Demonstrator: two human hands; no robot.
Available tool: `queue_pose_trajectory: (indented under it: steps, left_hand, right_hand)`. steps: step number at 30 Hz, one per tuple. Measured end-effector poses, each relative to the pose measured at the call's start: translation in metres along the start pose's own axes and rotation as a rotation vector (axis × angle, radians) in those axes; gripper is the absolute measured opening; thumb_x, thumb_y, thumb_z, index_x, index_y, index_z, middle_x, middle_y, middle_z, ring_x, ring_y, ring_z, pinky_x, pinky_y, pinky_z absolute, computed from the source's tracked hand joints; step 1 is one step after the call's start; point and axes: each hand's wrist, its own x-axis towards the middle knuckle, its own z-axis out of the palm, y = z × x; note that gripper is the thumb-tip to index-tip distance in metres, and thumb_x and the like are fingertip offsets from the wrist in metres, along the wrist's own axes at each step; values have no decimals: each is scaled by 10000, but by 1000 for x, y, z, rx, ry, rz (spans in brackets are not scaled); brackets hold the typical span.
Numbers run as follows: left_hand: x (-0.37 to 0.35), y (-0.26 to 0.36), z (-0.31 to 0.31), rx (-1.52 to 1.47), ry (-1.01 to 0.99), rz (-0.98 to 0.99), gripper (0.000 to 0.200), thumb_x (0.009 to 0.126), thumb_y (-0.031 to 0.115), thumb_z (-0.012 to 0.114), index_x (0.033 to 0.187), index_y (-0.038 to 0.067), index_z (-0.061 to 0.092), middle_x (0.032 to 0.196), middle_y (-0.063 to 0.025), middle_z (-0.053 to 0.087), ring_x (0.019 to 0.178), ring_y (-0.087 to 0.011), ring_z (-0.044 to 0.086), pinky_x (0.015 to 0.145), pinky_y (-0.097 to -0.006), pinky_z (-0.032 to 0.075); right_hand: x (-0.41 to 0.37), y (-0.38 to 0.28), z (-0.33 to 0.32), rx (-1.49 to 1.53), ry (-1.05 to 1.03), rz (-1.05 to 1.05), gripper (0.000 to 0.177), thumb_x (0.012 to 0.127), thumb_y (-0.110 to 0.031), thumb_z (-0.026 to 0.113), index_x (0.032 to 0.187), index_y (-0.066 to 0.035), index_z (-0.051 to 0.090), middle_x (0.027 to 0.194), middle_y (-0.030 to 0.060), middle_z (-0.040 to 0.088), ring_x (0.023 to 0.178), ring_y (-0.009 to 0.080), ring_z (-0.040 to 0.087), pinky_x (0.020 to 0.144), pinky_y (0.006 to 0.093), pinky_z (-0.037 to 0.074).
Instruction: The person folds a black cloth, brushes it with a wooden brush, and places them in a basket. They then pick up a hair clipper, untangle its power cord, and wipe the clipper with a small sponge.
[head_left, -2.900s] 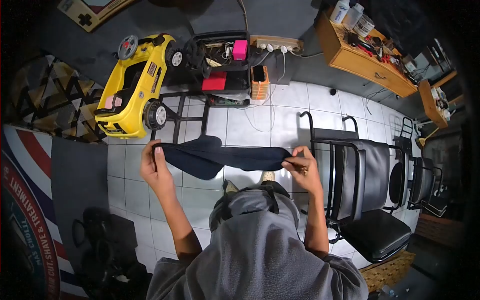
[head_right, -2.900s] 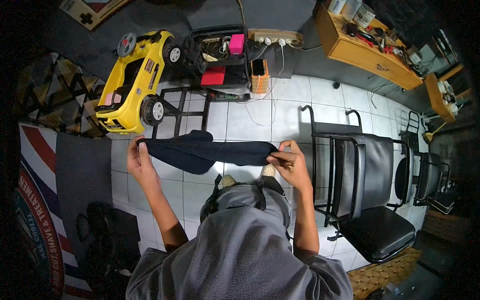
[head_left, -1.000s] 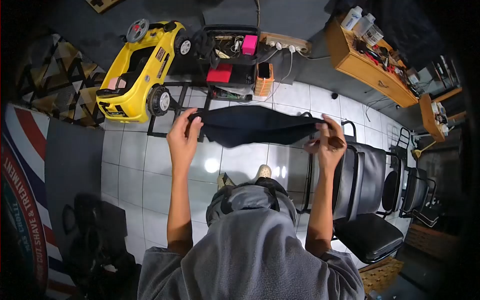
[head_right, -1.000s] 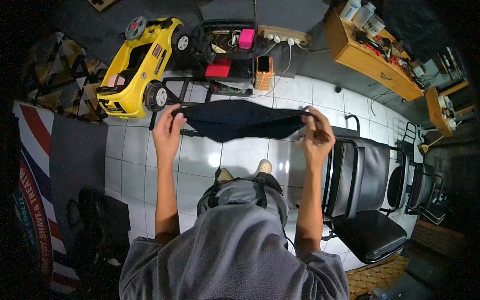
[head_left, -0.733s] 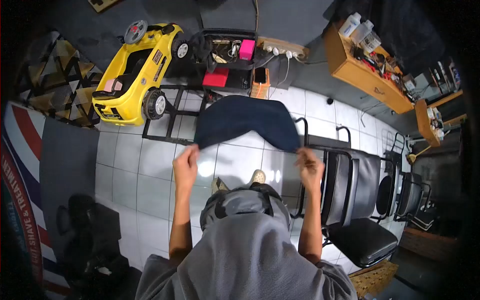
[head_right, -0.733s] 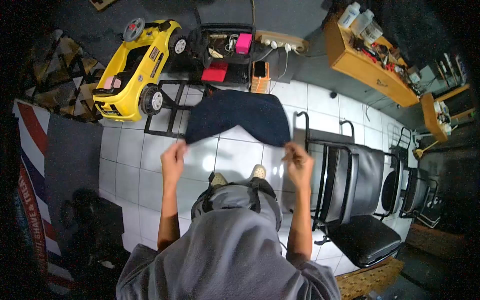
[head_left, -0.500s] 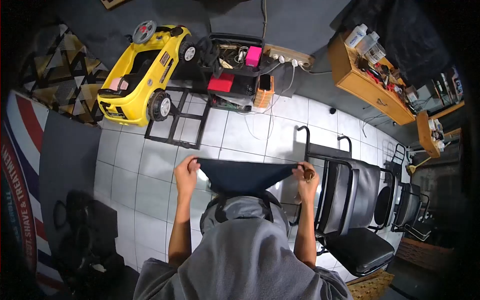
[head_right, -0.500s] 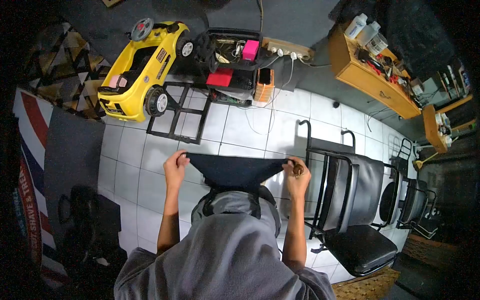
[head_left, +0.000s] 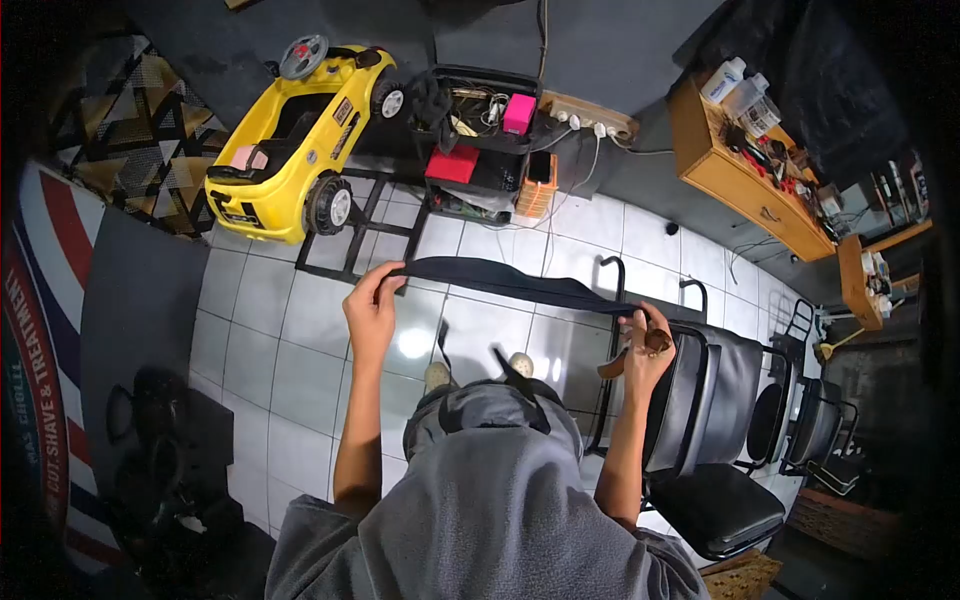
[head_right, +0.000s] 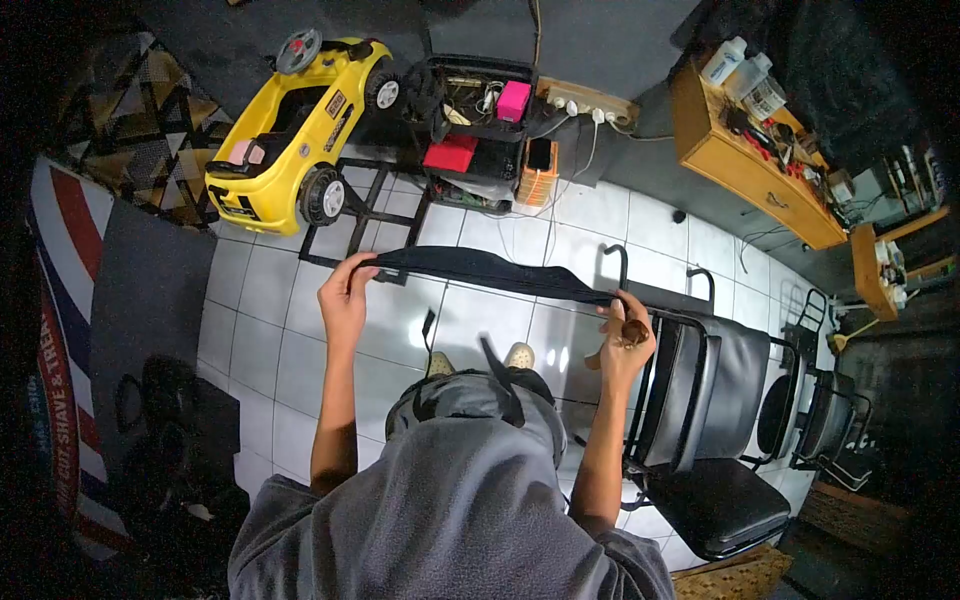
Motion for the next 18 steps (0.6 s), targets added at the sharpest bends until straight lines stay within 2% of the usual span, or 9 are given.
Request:
queue_pose_trajectory:
  steps: [3,5,6,8,11,12,13,15,18]
  left_hand:
    - [2,9,0,-71,-14,-12,198,927,-9,549,1083,-10,672,896,-45,677,817,-85,626,733,-202,479]
    - [5,18,-5,-86,4,-7,193,922,-3,560,1077,-6,676,894,-36,673,798,-76,607,719,-199,473]
    - [5,27,-9,-78,18,-1,190,920,0,566,1074,-7,676,898,-34,671,795,-75,599,715,-199,470]
    - [7,55,-18,88,31,94,175,914,16,587,1062,-22,672,930,-31,662,814,-82,589,730,-204,464]
    - [22,40,-21,121,-11,158,173,908,15,592,1054,-42,666,955,-27,660,833,-96,592,749,-209,464]
    - [26,34,-16,-98,-63,1,163,913,66,622,1041,-21,675,941,-11,664,836,-70,569,768,-204,443]
    - [26,29,-9,-177,-47,-61,164,919,70,617,1048,-14,673,935,-7,660,828,-66,571,756,-204,448]
    - [27,19,5,-332,-7,-188,165,931,79,609,1063,0,669,922,2,651,812,-58,577,732,-205,457]
    - [8,37,24,-304,9,-189,195,924,117,649,1075,-6,662,898,15,641,788,-37,545,710,-190,439]
  right_hand:
    - [2,-18,-6,-85,-18,10,165,926,-96,634,1049,9,669,833,83,681,626,83,599,553,224,472]
    - [8,-20,-13,-78,26,-108,162,920,-107,643,1031,8,671,783,62,653,584,70,552,552,223,462]
    - [8,-34,-14,1,33,-99,208,899,-134,672,1047,11,666,653,22,597,586,60,517,555,213,414]
    - [13,-49,-24,-16,11,-127,193,896,-114,671,1035,20,672,661,22,575,581,67,502,560,225,416]
    - [27,-49,-23,-101,-26,-190,190,890,-154,696,985,11,685,768,28,582,619,73,495,588,215,410]
    - [32,-44,-22,-148,-37,-226,195,887,-174,708,963,5,692,821,31,591,640,76,498,603,208,410]
    - [34,-39,-19,-161,-52,-83,238,891,-228,707,971,-4,691,810,25,579,695,85,487,632,215,407]
    - [33,-39,-13,-237,-23,-104,268,894,-248,701,976,6,689,812,24,579,723,92,497,644,226,411]
    - [16,-48,3,-93,-24,-35,176,868,-146,718,960,-4,671,802,-1,589,656,43,478,579,194,385]
